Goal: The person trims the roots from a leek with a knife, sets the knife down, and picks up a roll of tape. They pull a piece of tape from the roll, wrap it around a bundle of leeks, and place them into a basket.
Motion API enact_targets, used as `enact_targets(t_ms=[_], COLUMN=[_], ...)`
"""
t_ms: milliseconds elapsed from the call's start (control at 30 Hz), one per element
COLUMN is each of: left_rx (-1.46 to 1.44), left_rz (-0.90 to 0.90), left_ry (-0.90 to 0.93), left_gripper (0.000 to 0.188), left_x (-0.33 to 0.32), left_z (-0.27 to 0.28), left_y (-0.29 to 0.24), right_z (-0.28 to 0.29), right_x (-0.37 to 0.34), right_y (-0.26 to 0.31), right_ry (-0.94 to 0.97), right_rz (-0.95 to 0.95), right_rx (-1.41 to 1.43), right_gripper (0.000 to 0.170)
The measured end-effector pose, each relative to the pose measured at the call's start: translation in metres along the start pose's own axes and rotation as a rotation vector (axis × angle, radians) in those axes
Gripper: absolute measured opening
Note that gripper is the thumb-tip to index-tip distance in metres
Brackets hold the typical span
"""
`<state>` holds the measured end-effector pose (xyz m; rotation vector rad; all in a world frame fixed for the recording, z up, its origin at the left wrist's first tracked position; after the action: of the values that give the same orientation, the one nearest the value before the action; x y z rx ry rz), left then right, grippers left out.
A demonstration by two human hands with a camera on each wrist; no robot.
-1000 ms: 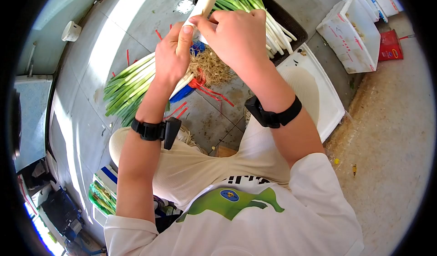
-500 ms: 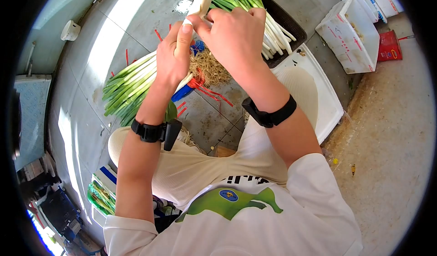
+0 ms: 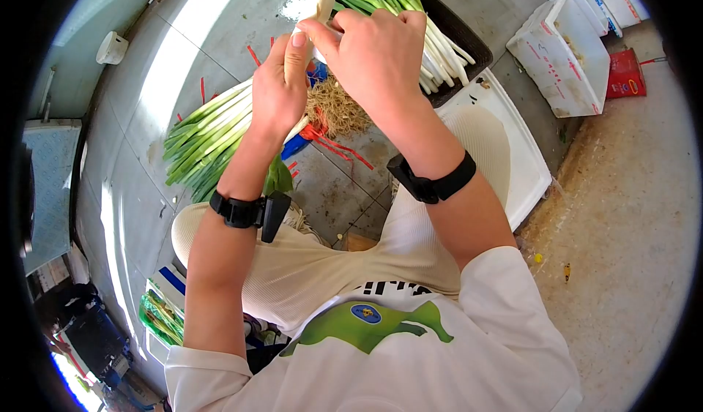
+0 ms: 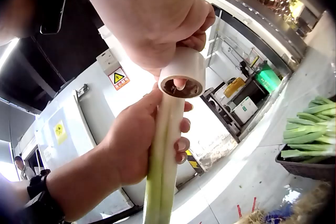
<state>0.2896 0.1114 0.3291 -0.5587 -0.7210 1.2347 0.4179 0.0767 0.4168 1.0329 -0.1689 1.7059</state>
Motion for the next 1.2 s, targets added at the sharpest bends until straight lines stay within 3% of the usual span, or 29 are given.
enact_targets(t_ms=[233,400,500,567,633,767,867,933,967,1033,1067,1167,1200], left_rx=[0.05,-0.007,-0.001,-0.092,-0.163,-0.382,-0.474,-0.499,-0.521,-0.549,-0.573,-0.735,-0.736], left_rz=[-0.003,0.01,0.027,0.034,0.049,0.086,0.071,0.063,0.054,0.047,0.044,0.041,0.044], left_ry=[-0.006,-0.024,-0.027,0.002,0.031,0.169,0.241,0.307,0.372,0.435,0.498,0.626,0.627], left_gripper=[0.049,0.05,0.053,0.055,0.055,0.059,0.058,0.057,0.056,0.056,0.056,0.06,0.06], left_x=[0.0,0.001,0.001,0.002,0.002,-0.002,0.0,-0.002,-0.004,-0.008,-0.011,-0.017,-0.017], left_z=[-0.002,0.005,0.007,0.005,0.006,0.0,-0.004,-0.005,-0.009,-0.014,-0.019,-0.028,-0.028], left_y=[0.001,0.003,0.003,0.004,0.005,-0.001,-0.001,-0.006,-0.009,-0.011,-0.013,-0.023,-0.023], right_z=[-0.002,-0.011,-0.003,-0.004,-0.015,-0.013,-0.013,-0.023,-0.026,-0.039,-0.033,-0.038,-0.034], right_x=[-0.001,-0.007,-0.008,-0.003,-0.009,-0.009,-0.007,-0.007,-0.006,-0.006,-0.004,-0.006,-0.003], right_y=[-0.005,-0.013,-0.015,-0.023,-0.044,-0.051,-0.054,-0.044,-0.052,-0.035,-0.03,-0.023,-0.016], right_ry=[0.038,0.169,0.116,0.201,0.367,0.345,0.384,0.479,0.478,0.669,0.706,0.725,0.751], right_rz=[-0.03,-0.052,-0.021,-0.092,-0.36,-0.39,-0.545,-0.591,-0.591,-0.475,-0.357,-0.32,-0.27], right_rx=[0.04,0.179,0.206,0.203,0.317,0.448,0.623,1.032,1.028,1.288,1.297,1.361,1.388], right_gripper=[0.051,0.049,0.053,0.054,0.054,0.046,0.042,0.069,0.069,0.057,0.087,0.074,0.079])
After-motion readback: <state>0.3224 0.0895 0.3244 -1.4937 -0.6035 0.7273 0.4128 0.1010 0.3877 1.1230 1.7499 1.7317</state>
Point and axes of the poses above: each hand's wrist, its own x-axis towards the middle knuckle, its own z-axis out of the back of the hand, y = z × x, the point moved 10 cm from there along x, towards the middle knuckle, and after that the axes turned 15 degrees about x, right-handed, at the moved point
